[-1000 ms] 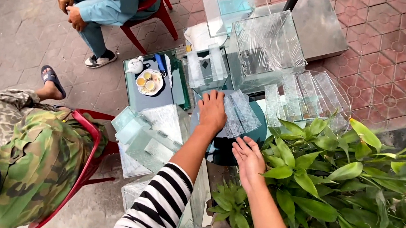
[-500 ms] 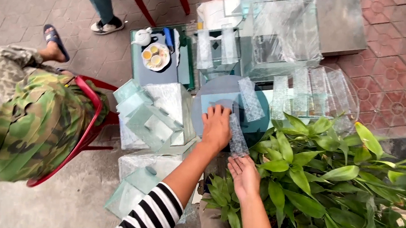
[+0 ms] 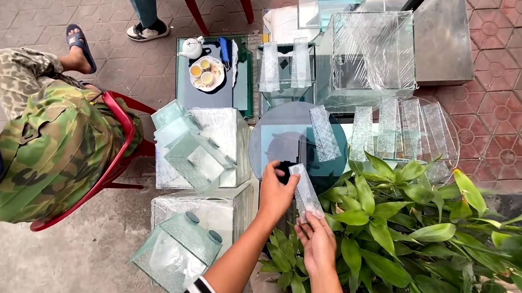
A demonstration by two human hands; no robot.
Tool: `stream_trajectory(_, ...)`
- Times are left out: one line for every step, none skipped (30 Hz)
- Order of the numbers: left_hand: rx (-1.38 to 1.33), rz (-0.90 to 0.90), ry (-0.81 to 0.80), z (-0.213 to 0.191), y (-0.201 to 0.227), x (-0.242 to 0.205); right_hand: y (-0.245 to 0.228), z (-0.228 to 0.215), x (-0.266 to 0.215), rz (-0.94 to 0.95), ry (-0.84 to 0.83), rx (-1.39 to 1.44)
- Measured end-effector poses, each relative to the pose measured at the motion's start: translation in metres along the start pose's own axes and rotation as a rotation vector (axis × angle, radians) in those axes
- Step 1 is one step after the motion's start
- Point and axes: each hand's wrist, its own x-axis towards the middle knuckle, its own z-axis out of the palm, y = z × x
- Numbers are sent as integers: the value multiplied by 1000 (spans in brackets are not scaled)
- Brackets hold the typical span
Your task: Inspecting small glass pieces at a workbench and moving between work areas to handle glass boxes.
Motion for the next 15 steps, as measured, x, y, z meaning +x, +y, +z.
stream_trajectory(-4, 4, -2, 0, 2, -7, -2, 1, -4, -6, 0, 0)
stream_trajectory(-179, -142, -38, 0, 3, -13, -4, 2, -7, -11, -18, -3)
stream_trajectory(-354, -289, -74, -1, 5, -20, -6, 3, -11, -15, -36, -6)
stream_trajectory(-361, -285, -74, 0, 1, -19, -11, 6, -17, -22, -39, -10)
stream_trajectory(-619, -372, -153, 1, -3, -17, -15, 10, -23, -22, -71, -48)
stream_trajectory(-876, -456, -232, 1, -7, -16, -19, 14, -30, -21, -103, -88)
stream_trajectory(-884, -451, -232, 1, -9, -12, -21, 16, -32, -27, -107, -92)
stream_trajectory(-946, -401, -206, 1, -11, -9, -23, 18, -35, -39, -140, -146)
stream_trajectory(-1007, -350, -179, 1, -13, -6, -25, 20, -37, -51, -172, -200)
stream_trajectory(-1014, -349, -182, -9, -5, -8, -36, 24, -44, -57, -171, -205)
stream_trajectory(-1006, -320, -158, -20, 3, -10, -45, 28, -52, -131, -189, -389)
stream_trajectory(-1001, -291, -129, -32, 10, -12, -55, 33, -60, -205, -208, -576)
stream_trajectory(-1011, -290, -129, -37, 5, -7, -66, 37, -50, -210, -210, -584)
stream_trajectory(-1003, -250, -83, -42, -2, -3, -78, 42, -40, -408, -200, -729)
stream_trajectory(-995, -211, -38, -48, -9, 1, -88, 47, -30, -610, -187, -868)
